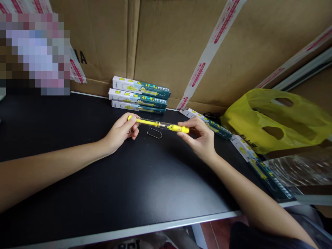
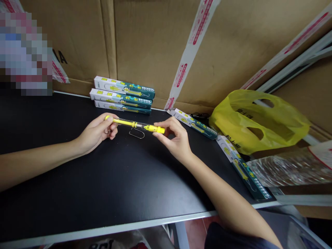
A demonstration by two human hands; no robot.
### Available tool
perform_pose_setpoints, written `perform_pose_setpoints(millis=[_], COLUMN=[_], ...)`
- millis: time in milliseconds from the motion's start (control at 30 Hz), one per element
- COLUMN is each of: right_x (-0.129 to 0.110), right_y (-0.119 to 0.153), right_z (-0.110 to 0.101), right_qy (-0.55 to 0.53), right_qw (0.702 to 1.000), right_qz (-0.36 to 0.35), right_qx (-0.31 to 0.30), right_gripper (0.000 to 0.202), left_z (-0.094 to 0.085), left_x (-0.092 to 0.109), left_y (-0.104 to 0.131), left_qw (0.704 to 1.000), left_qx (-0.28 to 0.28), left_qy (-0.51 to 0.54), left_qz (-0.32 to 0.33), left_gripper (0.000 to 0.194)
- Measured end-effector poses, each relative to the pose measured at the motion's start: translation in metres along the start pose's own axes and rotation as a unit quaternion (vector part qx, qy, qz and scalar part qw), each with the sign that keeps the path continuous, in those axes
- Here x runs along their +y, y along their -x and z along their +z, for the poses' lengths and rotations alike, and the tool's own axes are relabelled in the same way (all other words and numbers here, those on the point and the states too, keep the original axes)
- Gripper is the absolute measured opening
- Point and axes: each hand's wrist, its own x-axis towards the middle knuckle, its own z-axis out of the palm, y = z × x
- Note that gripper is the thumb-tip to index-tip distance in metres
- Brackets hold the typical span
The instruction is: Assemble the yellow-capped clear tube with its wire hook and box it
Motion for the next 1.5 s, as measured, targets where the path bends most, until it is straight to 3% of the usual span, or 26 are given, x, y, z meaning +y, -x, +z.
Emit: perform_pose_setpoints(millis=[633,967,1200,1500], right_x=[0.0001,-0.0005,-0.0018,0.0019], right_y=[0.0089,0.0078,0.0009,0.0091], right_z=[0.0045,0.0041,0.002,0.003], right_qy=[-0.134,-0.123,-0.018,-0.05], right_qw=[0.98,0.983,0.999,0.997], right_qz=[0.135,0.13,0.027,0.056], right_qx=[-0.05,-0.026,0.0,-0.025], right_gripper=[0.028,0.027,0.02,0.022], left_z=[-0.0008,-0.0015,-0.0013,-0.0029], left_x=[-0.0002,-0.0002,-0.0002,-0.0012], left_y=[0.0004,-0.001,-0.0007,-0.001], left_qw=[1.0,1.0,1.0,1.0], left_qx=[-0.008,-0.011,-0.006,-0.009], left_qy=[0.008,0.009,0.007,0.007], left_qz=[0.001,0.002,-0.001,0.001], left_gripper=[0.012,0.012,0.012,0.01])
